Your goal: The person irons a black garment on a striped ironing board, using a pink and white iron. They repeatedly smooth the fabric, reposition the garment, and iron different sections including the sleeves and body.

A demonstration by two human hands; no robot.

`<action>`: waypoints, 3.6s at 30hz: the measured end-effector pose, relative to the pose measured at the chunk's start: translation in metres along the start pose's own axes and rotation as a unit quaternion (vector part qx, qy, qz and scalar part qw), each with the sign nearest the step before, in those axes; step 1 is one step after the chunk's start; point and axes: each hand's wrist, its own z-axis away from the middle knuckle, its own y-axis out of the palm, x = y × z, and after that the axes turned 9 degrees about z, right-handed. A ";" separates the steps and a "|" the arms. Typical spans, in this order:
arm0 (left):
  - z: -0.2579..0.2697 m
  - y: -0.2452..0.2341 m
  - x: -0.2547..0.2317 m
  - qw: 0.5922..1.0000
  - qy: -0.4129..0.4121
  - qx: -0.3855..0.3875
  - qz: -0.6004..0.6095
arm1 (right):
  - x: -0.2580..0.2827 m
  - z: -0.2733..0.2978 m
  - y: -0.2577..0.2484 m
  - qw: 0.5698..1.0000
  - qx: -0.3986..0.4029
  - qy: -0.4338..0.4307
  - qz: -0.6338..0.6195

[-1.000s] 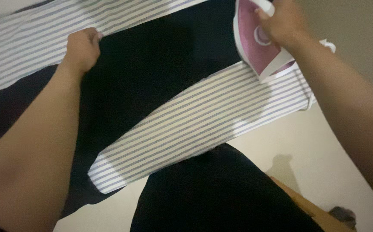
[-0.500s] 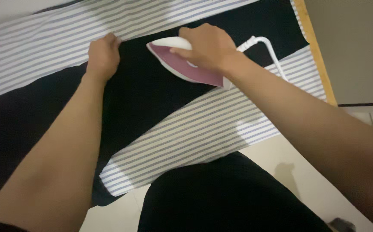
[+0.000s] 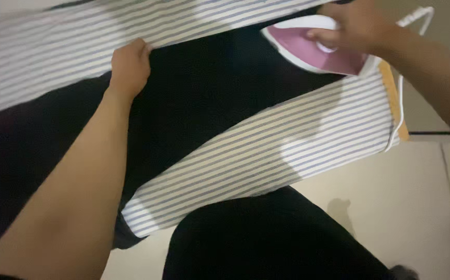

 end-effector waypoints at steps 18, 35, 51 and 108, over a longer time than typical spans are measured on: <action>0.027 -0.002 -0.014 0.984 0.064 -0.148 -0.082 | 0.220 -0.051 -0.021 0.942 -0.210 -0.262 0.008; 0.135 0.055 -0.123 0.998 -0.016 -0.043 -0.031 | -0.027 0.018 -0.019 0.996 0.068 0.052 0.022; 0.180 0.033 -0.163 0.985 0.073 0.097 -0.123 | 0.043 0.016 -0.030 0.988 0.112 -0.103 0.039; 0.162 0.021 -0.172 0.993 0.107 -0.054 -0.015 | 0.129 0.073 0.011 0.983 -0.074 0.092 -0.139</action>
